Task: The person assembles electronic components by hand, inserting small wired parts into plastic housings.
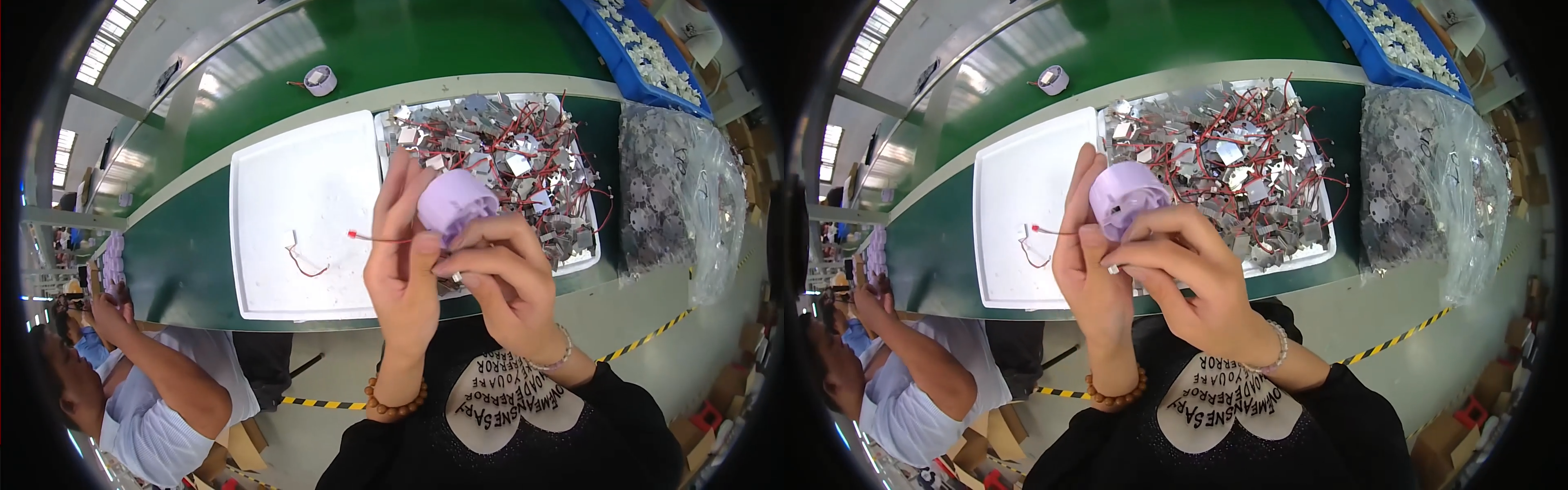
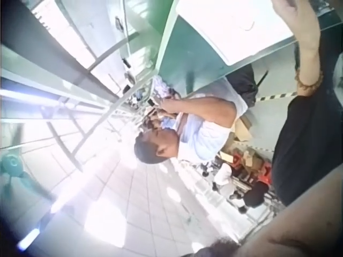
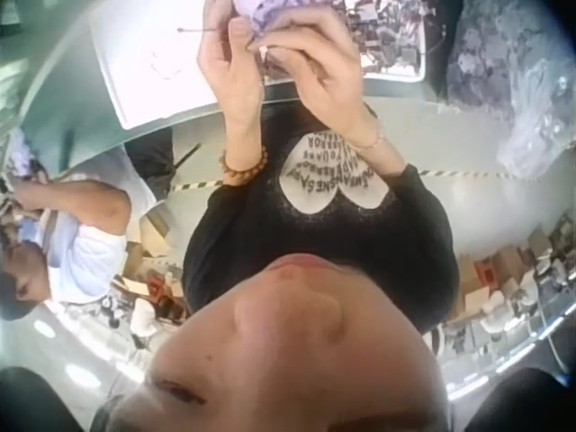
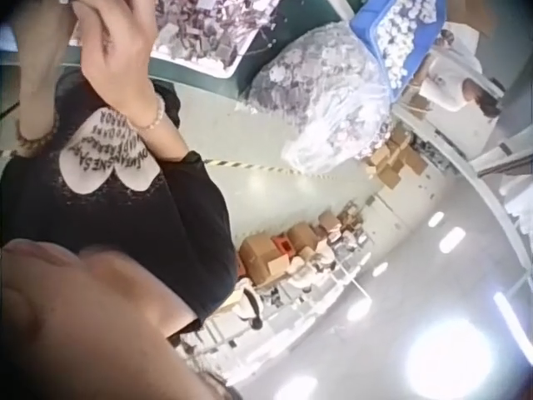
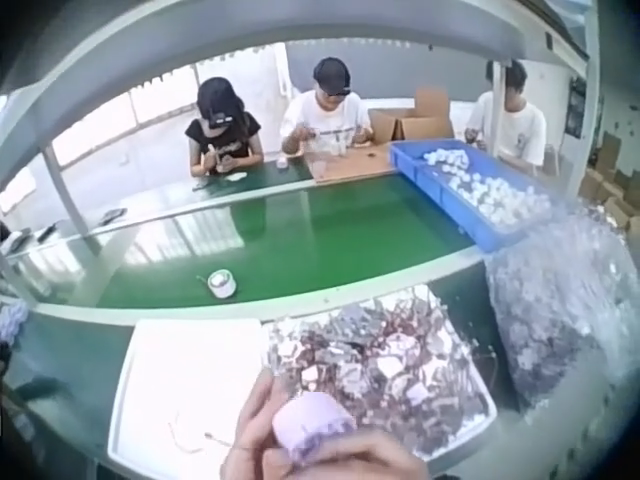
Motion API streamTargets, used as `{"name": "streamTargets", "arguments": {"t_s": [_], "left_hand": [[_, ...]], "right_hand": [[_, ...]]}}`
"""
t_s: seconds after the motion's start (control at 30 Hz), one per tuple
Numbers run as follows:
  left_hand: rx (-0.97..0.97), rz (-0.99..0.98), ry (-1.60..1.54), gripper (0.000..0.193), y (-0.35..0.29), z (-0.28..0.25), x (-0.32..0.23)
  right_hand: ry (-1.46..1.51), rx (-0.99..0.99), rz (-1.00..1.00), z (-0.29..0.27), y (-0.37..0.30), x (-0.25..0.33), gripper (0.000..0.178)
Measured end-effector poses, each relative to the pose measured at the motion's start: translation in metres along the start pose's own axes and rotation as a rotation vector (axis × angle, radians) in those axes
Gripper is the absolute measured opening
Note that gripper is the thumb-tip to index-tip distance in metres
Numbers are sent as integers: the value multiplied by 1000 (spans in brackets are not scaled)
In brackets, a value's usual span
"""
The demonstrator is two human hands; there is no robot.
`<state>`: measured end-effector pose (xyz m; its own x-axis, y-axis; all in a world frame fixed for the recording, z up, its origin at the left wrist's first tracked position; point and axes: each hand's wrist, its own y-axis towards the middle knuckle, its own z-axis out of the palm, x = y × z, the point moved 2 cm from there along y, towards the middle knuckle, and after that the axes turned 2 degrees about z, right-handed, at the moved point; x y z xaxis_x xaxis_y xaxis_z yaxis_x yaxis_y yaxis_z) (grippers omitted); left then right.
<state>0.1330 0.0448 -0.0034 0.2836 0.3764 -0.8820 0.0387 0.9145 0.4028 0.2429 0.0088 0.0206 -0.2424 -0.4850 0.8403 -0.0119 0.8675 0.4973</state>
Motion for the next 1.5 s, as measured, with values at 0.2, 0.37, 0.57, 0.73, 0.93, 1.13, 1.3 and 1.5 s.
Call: {"name": "streamTargets", "arguments": {"t_s": [0.2, 0.37, 0.57, 0.73, 0.93, 1.13, 1.3, 1.5], "left_hand": [[84, -31, -105, 27, 2, 5, 9], [-113, -169, -37, 26, -4, -5, -2], [-174, -156, -40, 25, -5, -1, -9], [-133, -251, -22, 23, -9, 4, -13], [-60, -224, 74, 21, -14, 9, -17], [2, -88, 236, 24, -13, 9, -25], [28, -21, 249, 24, -14, 3, -18], [73, -58, 246, 19, -15, 4, -22]], "right_hand": [[82, -24, 124, -3, -7, -8, 21], [246, 82, 126, -7, -6, -8, 20], [223, -240, 239, -9, -16, -20, 20], [-39, -232, 91, -13, -15, -18, 19], [62, -192, 179, -18, -17, -16, 19], [206, -167, 229, -22, -17, -16, 14], [323, -68, 361, -28, -18, -17, 15], [582, -155, 499, -24, -18, -16, 22]]}}
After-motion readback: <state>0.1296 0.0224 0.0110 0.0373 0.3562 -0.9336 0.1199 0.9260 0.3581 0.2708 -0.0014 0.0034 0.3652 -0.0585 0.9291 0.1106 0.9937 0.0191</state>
